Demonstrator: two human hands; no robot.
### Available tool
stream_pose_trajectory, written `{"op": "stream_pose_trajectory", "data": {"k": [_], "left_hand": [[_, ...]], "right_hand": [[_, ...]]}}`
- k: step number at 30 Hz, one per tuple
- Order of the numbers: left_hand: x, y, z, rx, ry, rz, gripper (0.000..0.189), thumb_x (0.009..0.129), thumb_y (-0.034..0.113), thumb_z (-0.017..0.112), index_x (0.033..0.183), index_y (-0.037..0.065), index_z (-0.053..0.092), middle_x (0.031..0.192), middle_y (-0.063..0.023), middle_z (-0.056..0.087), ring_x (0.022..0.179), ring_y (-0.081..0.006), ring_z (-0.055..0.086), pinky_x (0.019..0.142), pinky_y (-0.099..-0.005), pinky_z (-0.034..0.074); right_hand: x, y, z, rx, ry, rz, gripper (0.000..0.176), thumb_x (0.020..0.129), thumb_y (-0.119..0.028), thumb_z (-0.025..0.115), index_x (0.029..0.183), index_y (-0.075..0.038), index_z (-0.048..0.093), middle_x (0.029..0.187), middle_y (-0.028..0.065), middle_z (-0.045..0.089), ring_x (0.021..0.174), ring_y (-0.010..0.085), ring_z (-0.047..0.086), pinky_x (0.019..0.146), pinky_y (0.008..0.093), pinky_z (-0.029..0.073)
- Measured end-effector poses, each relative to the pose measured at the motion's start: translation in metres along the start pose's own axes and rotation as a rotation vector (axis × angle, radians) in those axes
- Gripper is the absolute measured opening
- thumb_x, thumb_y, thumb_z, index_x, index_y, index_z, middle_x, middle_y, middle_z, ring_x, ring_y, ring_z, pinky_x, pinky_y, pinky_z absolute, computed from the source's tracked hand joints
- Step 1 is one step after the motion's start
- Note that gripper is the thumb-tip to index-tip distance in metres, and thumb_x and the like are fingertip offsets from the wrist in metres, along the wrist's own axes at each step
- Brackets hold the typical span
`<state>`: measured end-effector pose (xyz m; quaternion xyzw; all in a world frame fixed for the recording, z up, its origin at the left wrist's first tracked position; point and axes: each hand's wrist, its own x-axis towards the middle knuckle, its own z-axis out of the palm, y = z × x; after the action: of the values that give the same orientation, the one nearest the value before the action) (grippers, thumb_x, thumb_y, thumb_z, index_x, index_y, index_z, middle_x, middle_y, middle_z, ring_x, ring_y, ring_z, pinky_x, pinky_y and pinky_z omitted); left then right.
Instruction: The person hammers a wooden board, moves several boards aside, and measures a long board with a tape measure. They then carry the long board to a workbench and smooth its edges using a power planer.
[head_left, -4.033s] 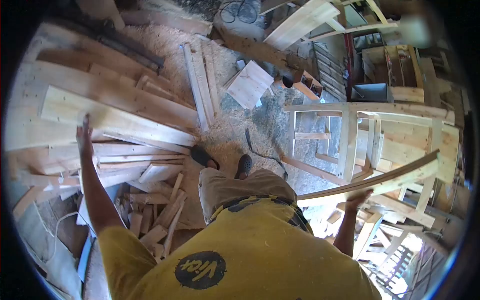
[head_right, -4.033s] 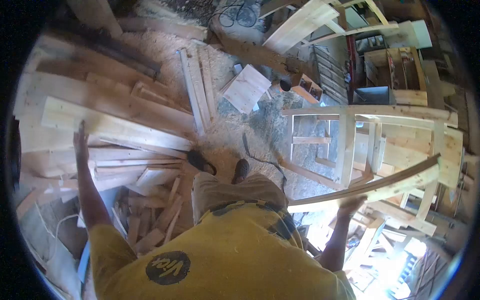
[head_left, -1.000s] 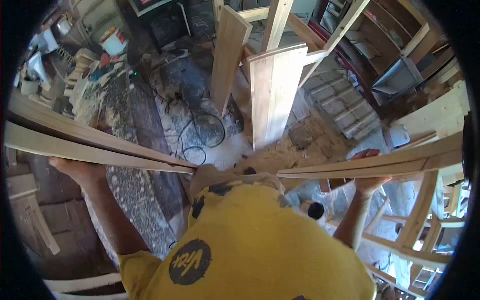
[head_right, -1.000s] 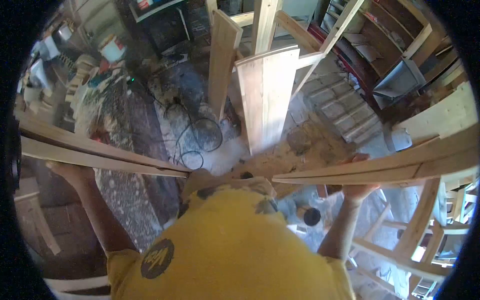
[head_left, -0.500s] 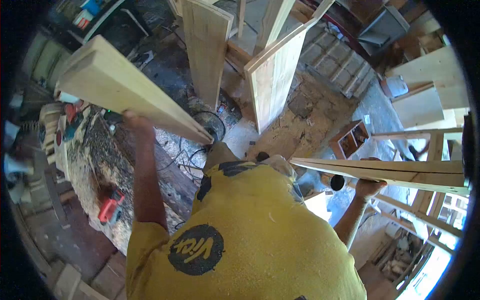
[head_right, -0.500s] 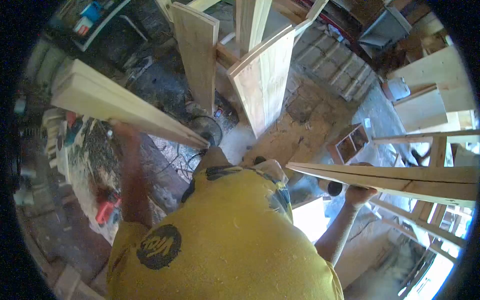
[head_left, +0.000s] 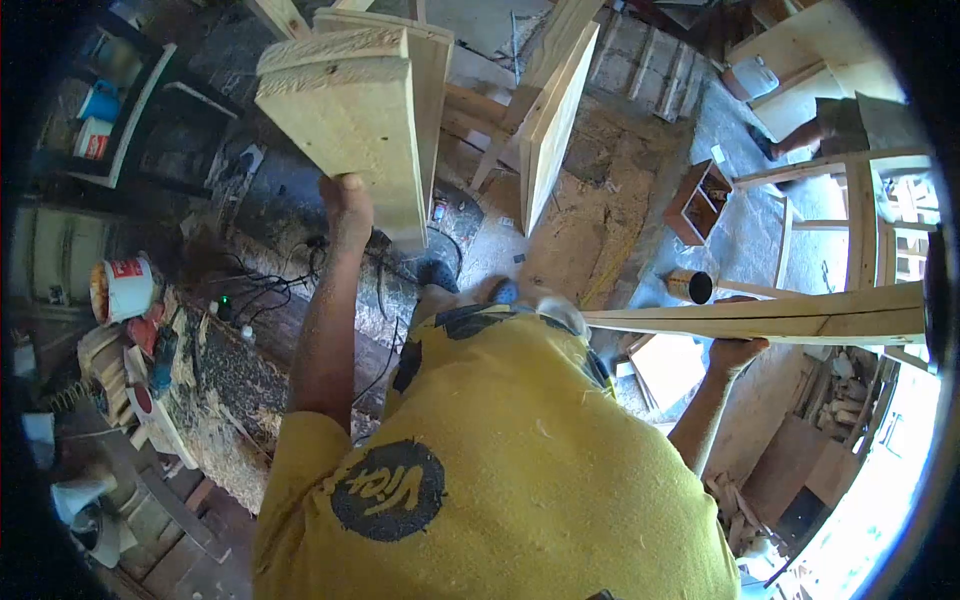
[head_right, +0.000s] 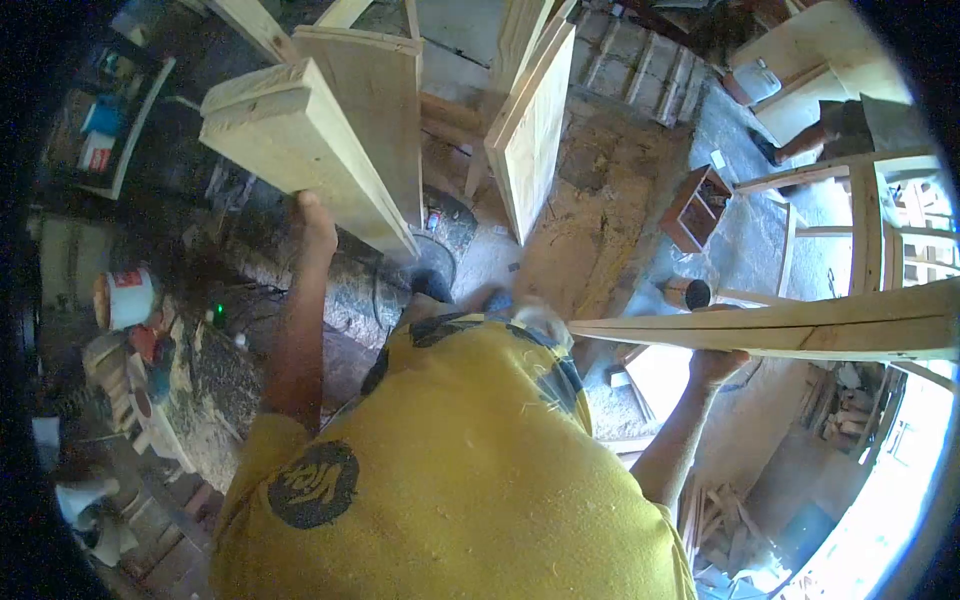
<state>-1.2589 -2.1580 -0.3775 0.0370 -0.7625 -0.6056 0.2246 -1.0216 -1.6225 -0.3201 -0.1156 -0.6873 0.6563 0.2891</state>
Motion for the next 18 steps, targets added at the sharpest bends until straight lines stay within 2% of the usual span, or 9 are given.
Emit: {"op": "stream_pose_trajectory", "data": {"k": [3, 6, 7, 10, 11, 14, 15, 18], "left_hand": [[0.006, 0.013, 0.017, -0.018, -0.081, 0.034, 0.083, 0.081, 0.073, 0.047, 0.112, -0.004, 0.053, 0.099, -0.0142, 0.06, 0.094, -0.0256, 0.058, 0.079, -0.0422, 0.046], [0.018, 0.012, 0.036, -0.026, -0.135, -0.005, 0.079, 0.082, 0.069, 0.05, 0.113, -0.004, 0.053, 0.099, -0.0136, 0.06, 0.094, -0.0248, 0.057, 0.079, -0.0411, 0.046], [0.02, 0.012, 0.045, -0.038, -0.153, -0.01, 0.079, 0.082, 0.068, 0.051, 0.114, -0.004, 0.053, 0.1, -0.0137, 0.06, 0.094, -0.0247, 0.057, 0.079, -0.0407, 0.046], [0.03, -0.001, 0.065, -0.059, -0.265, 0.012, 0.083, 0.08, 0.071, 0.053, 0.116, -0.004, 0.053, 0.103, -0.0138, 0.06, 0.096, -0.0244, 0.057, 0.081, -0.04, 0.046], [0.034, -0.008, 0.073, -0.071, -0.307, 0.023, 0.086, 0.079, 0.073, 0.054, 0.117, -0.003, 0.053, 0.104, -0.0139, 0.06, 0.097, -0.0243, 0.057, 0.081, -0.0399, 0.046], [0.049, -0.027, 0.096, -0.088, -0.399, 0.018, 0.094, 0.074, 0.08, 0.054, 0.119, -0.003, 0.053, 0.108, -0.0137, 0.061, 0.099, -0.0244, 0.057, 0.083, -0.0393, 0.047], [0.05, -0.036, 0.102, -0.101, -0.438, 0.025, 0.094, 0.074, 0.08, 0.054, 0.12, -0.002, 0.053, 0.109, -0.0136, 0.061, 0.1, -0.0247, 0.058, 0.083, -0.0393, 0.047], [0.063, -0.084, 0.122, -0.109, -0.574, 0.077, 0.09, 0.078, 0.079, 0.049, 0.119, 0.0, 0.055, 0.106, -0.0126, 0.063, 0.1, -0.0232, 0.058, 0.084, -0.0381, 0.046]], "right_hand": [[-0.012, 0.001, 0.005, 0.023, 0.0, 0.001, 0.09, 0.075, -0.084, 0.045, 0.1, 0.001, 0.058, 0.093, 0.0124, 0.061, 0.084, 0.0227, 0.061, 0.074, 0.0369, 0.05], [-0.028, 0.023, -0.005, 0.228, 0.125, 0.083, 0.087, 0.076, -0.08, 0.049, 0.113, -0.002, 0.054, 0.101, 0.0134, 0.06, 0.088, 0.0272, 0.061, 0.08, 0.0424, 0.051], [-0.028, 0.015, -0.001, 0.115, -0.058, 0.021, 0.088, 0.076, -0.08, 0.049, 0.115, -0.002, 0.053, 0.104, 0.0134, 0.06, 0.092, 0.0272, 0.061, 0.085, 0.0431, 0.05], [-0.052, 0.037, -0.015, 0.196, 0.105, 0.086, 0.086, 0.076, -0.079, 0.05, 0.114, -0.002, 0.053, 0.105, 0.0135, 0.06, 0.092, 0.0273, 0.061, 0.084, 0.0442, 0.051], [-0.056, 0.027, 0.005, 0.081, 0.191, 0.0, 0.088, 0.074, -0.081, 0.05, 0.103, 0.002, 0.057, 0.099, 0.0144, 0.061, 0.086, 0.0261, 0.062, 0.075, 0.0385, 0.052], [-0.07, 0.012, 0.02, 0.121, 0.187, 0.005, 0.087, 0.075, -0.08, 0.051, 0.104, 0.002, 0.057, 0.098, 0.0149, 0.061, 0.087, 0.0264, 0.062, 0.077, 0.0396, 0.052], [-0.073, 0.006, 0.024, 0.128, 0.106, -0.051, 0.084, 0.076, -0.076, 0.054, 0.105, 0.002, 0.057, 0.097, 0.0154, 0.062, 0.088, 0.0268, 0.062, 0.078, 0.0412, 0.053], [-0.089, -0.003, 0.046, 0.174, 0.269, -0.033, 0.083, 0.076, -0.076, 0.054, 0.103, 0.003, 0.058, 0.093, 0.0161, 0.062, 0.086, 0.0277, 0.063, 0.077, 0.0428, 0.054]]}}
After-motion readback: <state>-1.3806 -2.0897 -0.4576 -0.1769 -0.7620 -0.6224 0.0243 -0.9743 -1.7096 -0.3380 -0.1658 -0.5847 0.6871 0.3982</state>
